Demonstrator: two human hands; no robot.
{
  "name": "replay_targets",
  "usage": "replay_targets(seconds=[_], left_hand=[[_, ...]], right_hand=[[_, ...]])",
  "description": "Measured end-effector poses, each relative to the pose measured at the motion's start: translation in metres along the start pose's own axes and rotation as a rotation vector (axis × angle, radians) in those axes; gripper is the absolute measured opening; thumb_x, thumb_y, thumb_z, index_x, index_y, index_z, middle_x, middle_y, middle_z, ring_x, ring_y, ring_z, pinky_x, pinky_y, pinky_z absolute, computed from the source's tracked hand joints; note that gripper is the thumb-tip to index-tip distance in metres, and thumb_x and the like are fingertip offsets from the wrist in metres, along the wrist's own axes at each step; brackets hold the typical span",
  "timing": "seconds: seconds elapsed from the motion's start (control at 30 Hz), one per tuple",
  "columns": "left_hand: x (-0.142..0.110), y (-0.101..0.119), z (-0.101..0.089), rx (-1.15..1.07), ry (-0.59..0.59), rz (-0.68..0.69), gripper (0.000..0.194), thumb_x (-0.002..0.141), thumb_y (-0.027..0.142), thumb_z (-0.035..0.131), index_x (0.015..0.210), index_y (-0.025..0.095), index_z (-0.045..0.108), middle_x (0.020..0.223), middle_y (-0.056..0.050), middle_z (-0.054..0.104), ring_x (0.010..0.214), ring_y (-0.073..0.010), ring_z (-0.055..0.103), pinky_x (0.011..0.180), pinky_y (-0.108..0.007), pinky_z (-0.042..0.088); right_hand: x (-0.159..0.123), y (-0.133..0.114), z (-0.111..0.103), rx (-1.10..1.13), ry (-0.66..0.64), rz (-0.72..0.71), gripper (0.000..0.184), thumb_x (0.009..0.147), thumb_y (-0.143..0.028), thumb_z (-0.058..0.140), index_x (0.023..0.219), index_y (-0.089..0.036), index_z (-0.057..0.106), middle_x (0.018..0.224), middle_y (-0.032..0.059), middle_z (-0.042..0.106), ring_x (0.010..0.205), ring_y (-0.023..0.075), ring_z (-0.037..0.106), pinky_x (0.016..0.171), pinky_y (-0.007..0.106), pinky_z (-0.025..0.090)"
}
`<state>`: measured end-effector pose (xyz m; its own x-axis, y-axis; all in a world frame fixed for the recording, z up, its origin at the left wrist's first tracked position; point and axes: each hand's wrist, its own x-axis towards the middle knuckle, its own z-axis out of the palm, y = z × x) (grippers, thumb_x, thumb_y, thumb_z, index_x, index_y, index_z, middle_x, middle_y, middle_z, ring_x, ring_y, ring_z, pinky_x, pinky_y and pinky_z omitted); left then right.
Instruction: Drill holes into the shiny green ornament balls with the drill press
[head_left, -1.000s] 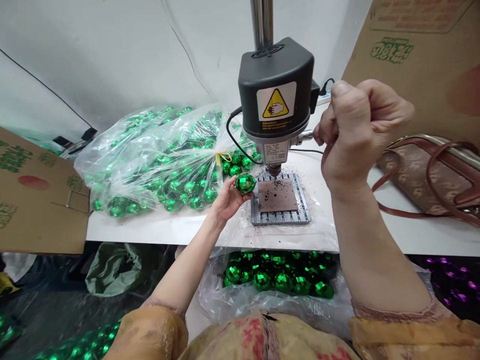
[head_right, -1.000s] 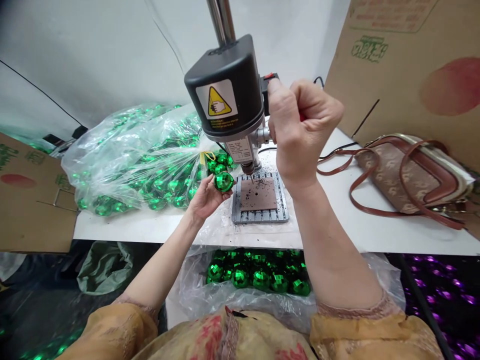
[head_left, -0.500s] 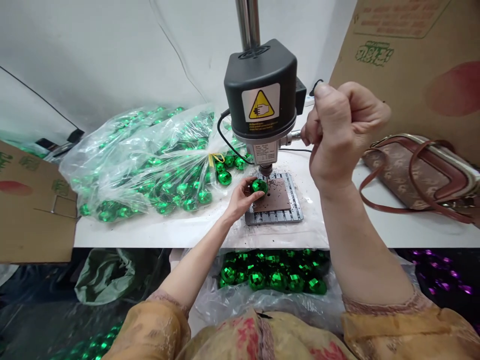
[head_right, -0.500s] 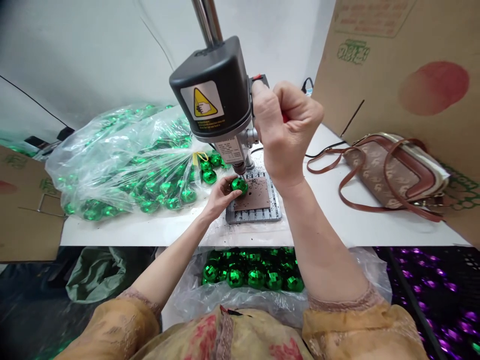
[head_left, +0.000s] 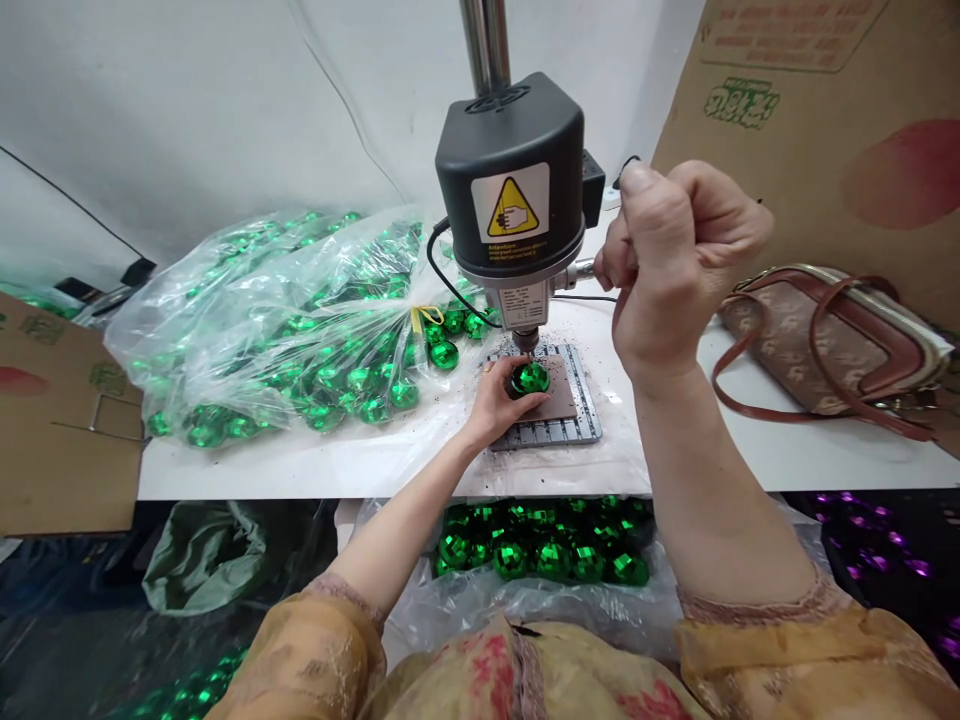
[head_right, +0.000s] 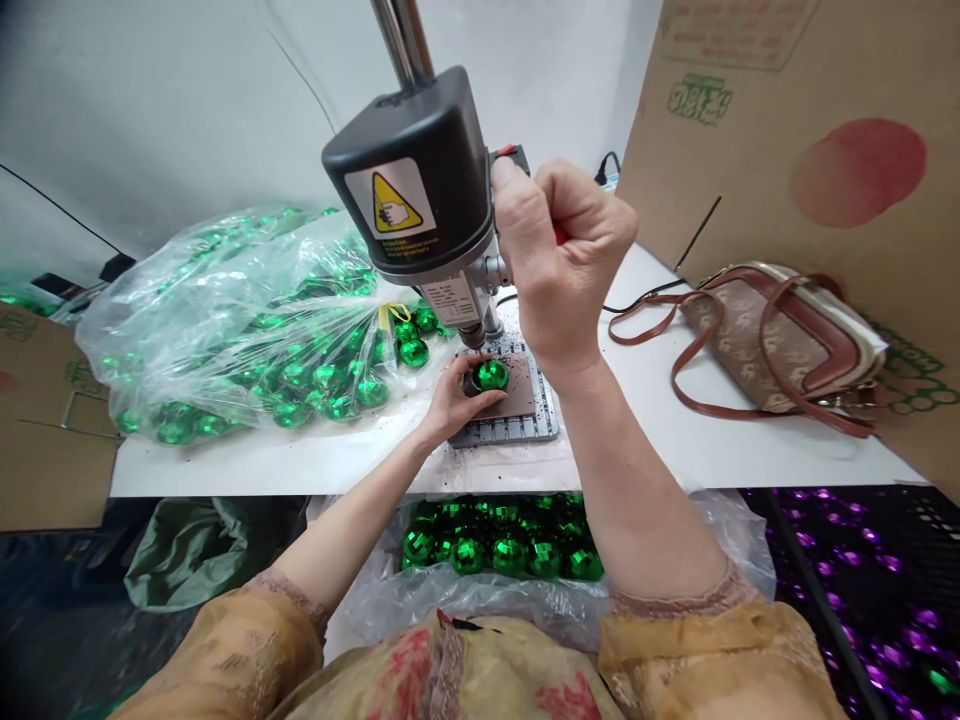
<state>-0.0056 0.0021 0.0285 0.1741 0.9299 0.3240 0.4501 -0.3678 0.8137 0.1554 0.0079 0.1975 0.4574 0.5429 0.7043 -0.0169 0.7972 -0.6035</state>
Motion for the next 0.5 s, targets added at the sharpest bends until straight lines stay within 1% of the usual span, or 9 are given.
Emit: replay_targets(seconds=[0.1, 0.2, 0.27, 0.37, 0.5], left_hand=[[-0.004, 0.0, 0.006, -0.042, -0.005, -0.006, 0.055, 0.071, 0.037, 0.085, 0.119, 0.02, 0.064, 0.114, -0.009, 0.068, 0.11, -0.0288, 0.061, 0.097, -0.044, 0.049], [-0.007, -0.003, 0.01, -0.111, 0.021, -0.044, 0.057, 0.072, 0.038, 0.085, 0.12, 0.019, 0.061, 0.115, -0.01, 0.066, 0.109, -0.0276, 0.063, 0.096, -0.043, 0.05], [-0.009, -0.005, 0.012, -0.14, 0.032, -0.057, 0.057, 0.071, 0.038, 0.085, 0.119, 0.019, 0.061, 0.114, -0.01, 0.066, 0.108, -0.0267, 0.063, 0.095, -0.043, 0.051], [-0.009, -0.007, 0.013, -0.166, 0.031, -0.075, 0.058, 0.071, 0.038, 0.085, 0.119, 0.018, 0.06, 0.114, -0.01, 0.066, 0.107, -0.0267, 0.064, 0.095, -0.043, 0.051], [-0.01, -0.01, 0.013, -0.179, 0.018, -0.074, 0.059, 0.071, 0.038, 0.086, 0.12, 0.02, 0.059, 0.115, -0.01, 0.066, 0.109, -0.0276, 0.063, 0.097, -0.044, 0.051]], right_hand=[[0.0, 0.001, -0.001, -0.006, -0.005, 0.001, 0.051, 0.088, -0.042, 0.06, 0.057, -0.022, 0.024, 0.05, -0.0059, 0.026, 0.043, 0.0054, 0.027, 0.047, 0.027, 0.028], [-0.003, 0.003, -0.002, -0.026, -0.003, -0.001, 0.052, 0.088, -0.046, 0.059, 0.058, -0.022, 0.024, 0.05, -0.0057, 0.027, 0.044, 0.0056, 0.029, 0.048, 0.027, 0.03], [-0.007, 0.004, -0.004, -0.009, 0.005, -0.017, 0.052, 0.088, -0.045, 0.06, 0.057, -0.022, 0.024, 0.05, -0.0057, 0.026, 0.044, 0.0059, 0.029, 0.048, 0.028, 0.03], [-0.014, 0.006, -0.006, 0.059, 0.026, -0.077, 0.054, 0.086, -0.039, 0.064, 0.056, -0.021, 0.023, 0.049, -0.0059, 0.022, 0.042, 0.0065, 0.027, 0.047, 0.03, 0.025], [-0.021, 0.01, -0.009, 0.122, 0.0, -0.157, 0.055, 0.086, -0.036, 0.062, 0.057, -0.02, 0.019, 0.048, -0.0062, 0.018, 0.04, 0.0062, 0.024, 0.045, 0.03, 0.022]])
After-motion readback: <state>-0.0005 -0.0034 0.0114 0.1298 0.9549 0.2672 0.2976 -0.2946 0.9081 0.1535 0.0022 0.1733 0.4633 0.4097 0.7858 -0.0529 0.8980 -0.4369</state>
